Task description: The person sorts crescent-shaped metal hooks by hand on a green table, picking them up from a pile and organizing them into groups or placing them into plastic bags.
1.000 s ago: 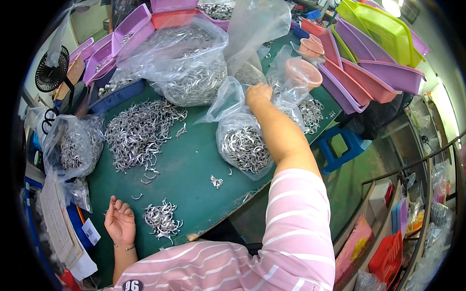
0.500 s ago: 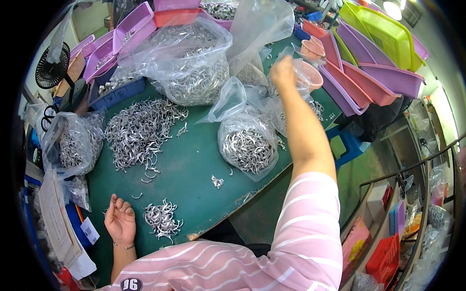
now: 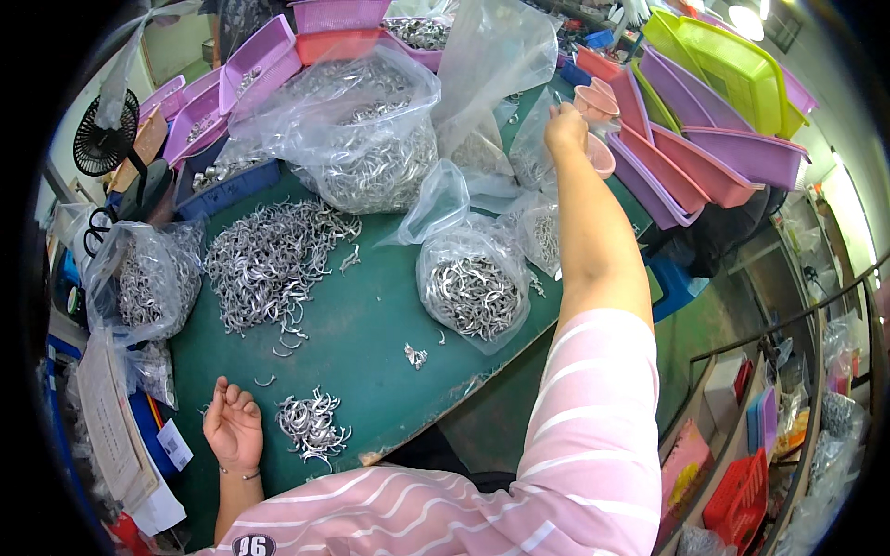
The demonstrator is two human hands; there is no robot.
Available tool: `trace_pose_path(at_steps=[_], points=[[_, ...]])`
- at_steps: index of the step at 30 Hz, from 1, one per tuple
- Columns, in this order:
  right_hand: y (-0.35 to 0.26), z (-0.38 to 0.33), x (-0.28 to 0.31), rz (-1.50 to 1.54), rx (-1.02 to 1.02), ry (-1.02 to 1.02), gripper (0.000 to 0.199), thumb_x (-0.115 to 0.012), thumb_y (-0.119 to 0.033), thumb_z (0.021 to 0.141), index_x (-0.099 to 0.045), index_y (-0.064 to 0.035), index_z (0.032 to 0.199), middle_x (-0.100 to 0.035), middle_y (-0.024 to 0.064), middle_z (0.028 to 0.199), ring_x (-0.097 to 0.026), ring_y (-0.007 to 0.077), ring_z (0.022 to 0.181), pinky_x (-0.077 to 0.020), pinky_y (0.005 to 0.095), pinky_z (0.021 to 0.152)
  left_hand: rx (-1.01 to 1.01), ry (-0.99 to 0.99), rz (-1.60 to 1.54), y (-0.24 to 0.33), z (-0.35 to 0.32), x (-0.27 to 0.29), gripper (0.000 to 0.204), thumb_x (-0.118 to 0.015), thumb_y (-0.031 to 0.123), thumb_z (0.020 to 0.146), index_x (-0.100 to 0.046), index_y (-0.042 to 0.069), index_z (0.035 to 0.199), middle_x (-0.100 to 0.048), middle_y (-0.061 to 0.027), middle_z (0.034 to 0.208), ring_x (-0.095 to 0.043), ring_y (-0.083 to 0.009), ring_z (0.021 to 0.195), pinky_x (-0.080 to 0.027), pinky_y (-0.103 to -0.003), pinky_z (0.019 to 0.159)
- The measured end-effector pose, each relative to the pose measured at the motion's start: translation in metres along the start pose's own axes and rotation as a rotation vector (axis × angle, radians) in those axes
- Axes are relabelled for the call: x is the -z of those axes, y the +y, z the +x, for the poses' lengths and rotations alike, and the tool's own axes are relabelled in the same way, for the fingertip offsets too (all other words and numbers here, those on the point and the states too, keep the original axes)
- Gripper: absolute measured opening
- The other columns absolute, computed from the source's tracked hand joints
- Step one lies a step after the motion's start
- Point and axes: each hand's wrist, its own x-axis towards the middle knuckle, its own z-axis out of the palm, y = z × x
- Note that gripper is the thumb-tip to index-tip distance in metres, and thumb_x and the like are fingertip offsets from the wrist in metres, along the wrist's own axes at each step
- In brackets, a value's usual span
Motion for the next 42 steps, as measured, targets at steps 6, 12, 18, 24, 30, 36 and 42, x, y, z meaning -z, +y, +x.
trace_pose_path(at_steps=[6, 12, 18, 24, 30, 36, 42], points=[[-0.008, 0.019, -0.001, 0.234, 0.054, 0.165, 0.020, -0.056, -0.027, 0.090, -0.065, -0.0101, 0.093, -0.066, 0.0215, 0.091, -0.062, 0.0422, 0.091, -0.0475, 0.0483, 0.078, -0.015, 0.009, 0.004, 0.001, -0.002, 0.000, 0.022, -0.047, 0.012, 0.096, -0.051, 0.005, 0.116, -0.051, -0.0042, 0.087, -0.048, -0.0154, 0.078, -0.045, -0.030, 0.074], [0.030, 0.010, -0.022, 0.036, 0.123, -0.031, 0.014, -0.056, -0.018, 0.088, -0.066, -0.0096, 0.092, -0.067, 0.0187, 0.084, -0.065, 0.0375, 0.085, -0.0494, 0.0457, 0.071, -0.004, 0.010, -0.001, 0.000, -0.001, 0.001, 0.022, -0.047, 0.012, 0.096, -0.051, 0.005, 0.116, -0.050, -0.0040, 0.087, -0.047, -0.0151, 0.078, -0.044, -0.029, 0.073], [-0.001, -0.020, 0.010, 0.563, -0.264, -0.282, 0.017, -0.056, -0.016, 0.090, -0.061, -0.0030, 0.101, -0.063, 0.0106, 0.075, -0.062, 0.0200, 0.063, -0.0407, 0.0318, 0.042, -0.016, 0.023, 0.016, 0.001, -0.004, -0.001, 0.022, -0.047, 0.012, 0.096, -0.051, 0.005, 0.116, -0.049, -0.0037, 0.087, -0.046, -0.0151, 0.078, -0.043, -0.029, 0.073], [-0.028, -0.058, 0.074, 1.235, -0.380, -0.482, 0.025, -0.058, -0.011, 0.090, -0.052, -0.0020, 0.112, -0.058, 0.0084, 0.085, -0.056, 0.0135, 0.065, -0.0393, 0.0233, 0.048, -0.014, 0.004, -0.010, 0.000, -0.005, -0.008, 0.024, -0.044, 0.011, 0.097, -0.048, 0.002, 0.118, -0.047, -0.0047, 0.087, -0.046, -0.0156, 0.078, -0.044, -0.029, 0.072], [-0.126, -0.214, 0.112, 1.210, -0.118, -0.855, 0.029, -0.053, 0.000, 0.091, -0.047, 0.0051, 0.119, -0.063, 0.0144, 0.095, -0.064, 0.0192, 0.079, -0.0533, 0.0267, 0.065, -0.013, -0.038, -0.040, 0.004, -0.014, -0.004, 0.025, -0.049, 0.011, 0.094, -0.052, 0.003, 0.117, -0.049, -0.0053, 0.086, -0.046, -0.0162, 0.078, -0.042, -0.030, 0.073], [-0.148, -0.333, 0.078, 0.863, 0.437, -1.186, 0.010, -0.057, 0.000, 0.090, -0.052, -0.0008, 0.099, -0.067, 0.0091, 0.088, -0.063, 0.0123, 0.076, -0.0477, 0.0255, 0.062, 0.013, -0.010, -0.062, 0.003, -0.010, -0.013, 0.022, -0.050, 0.010, 0.094, -0.052, 0.001, 0.115, -0.048, -0.0039, 0.084, -0.044, -0.0152, 0.077, -0.043, -0.029, 0.072], [-0.184, -0.349, 0.052, 0.542, 0.813, -1.005, 0.008, -0.063, 0.001, 0.079, -0.061, 0.0006, 0.087, -0.059, 0.0142, 0.085, -0.059, 0.0312, 0.081, -0.0479, 0.0372, 0.072, -0.017, 0.025, -0.071, 0.009, -0.016, -0.015, 0.019, -0.050, 0.011, 0.094, -0.054, 0.002, 0.111, -0.049, -0.0038, 0.083, -0.047, -0.0154, 0.076, -0.043, -0.029, 0.072]])
